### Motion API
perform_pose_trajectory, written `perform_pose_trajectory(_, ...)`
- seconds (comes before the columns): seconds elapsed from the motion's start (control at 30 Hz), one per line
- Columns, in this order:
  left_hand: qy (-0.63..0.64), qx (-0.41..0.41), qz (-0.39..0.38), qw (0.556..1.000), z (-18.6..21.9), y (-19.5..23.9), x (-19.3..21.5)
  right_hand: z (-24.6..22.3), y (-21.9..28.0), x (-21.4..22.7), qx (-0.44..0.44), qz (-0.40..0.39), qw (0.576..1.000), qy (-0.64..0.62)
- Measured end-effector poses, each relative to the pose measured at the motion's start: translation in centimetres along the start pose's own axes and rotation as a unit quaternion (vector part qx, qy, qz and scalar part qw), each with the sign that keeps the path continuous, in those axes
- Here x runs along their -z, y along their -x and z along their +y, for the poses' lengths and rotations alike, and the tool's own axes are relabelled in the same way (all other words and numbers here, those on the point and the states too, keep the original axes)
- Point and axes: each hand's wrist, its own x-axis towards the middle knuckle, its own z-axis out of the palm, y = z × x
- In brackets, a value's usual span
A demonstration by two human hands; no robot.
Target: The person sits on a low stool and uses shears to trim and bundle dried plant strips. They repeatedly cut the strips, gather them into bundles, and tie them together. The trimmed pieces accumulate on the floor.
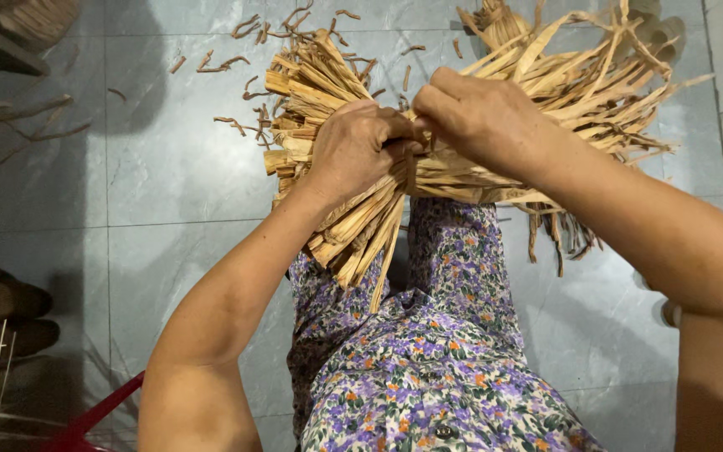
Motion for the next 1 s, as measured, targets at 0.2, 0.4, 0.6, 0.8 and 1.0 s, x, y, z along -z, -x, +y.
perform_pose_trajectory(0.2, 0.026, 0.026, -0.004, 0.999, 0.4, 0.1, -0.4, -1.6, 2.7, -1.3, -0.168, -0.095, 0.981, -0.017)
perform_pose_trajectory(0.4, 0.082, 0.003, -0.038, 0.996, 0.7, 0.6, 0.3, -1.7, 2.9, -2.9, -0.305, -0.16, 0.835, -0.428)
perform_pose_trajectory(0.6, 0.091, 0.052, -0.058, 0.993, 0.5, 0.3, 0.7, -1.3, 1.6, -2.6, -0.066, -0.01, 0.975, -0.213)
perform_pose_trajectory(0.8, 0.126, 0.11, -0.072, 0.983, 0.9, 0.6, 1.2, -0.8, -0.2, -3.3, -0.092, 0.044, 0.991, -0.084)
perform_pose_trajectory(1.0, 0.144, 0.123, -0.074, 0.979, 1.1, 0.5, 1.0, -1.2, 0.9, -4.4, -0.213, 0.043, 0.973, -0.078)
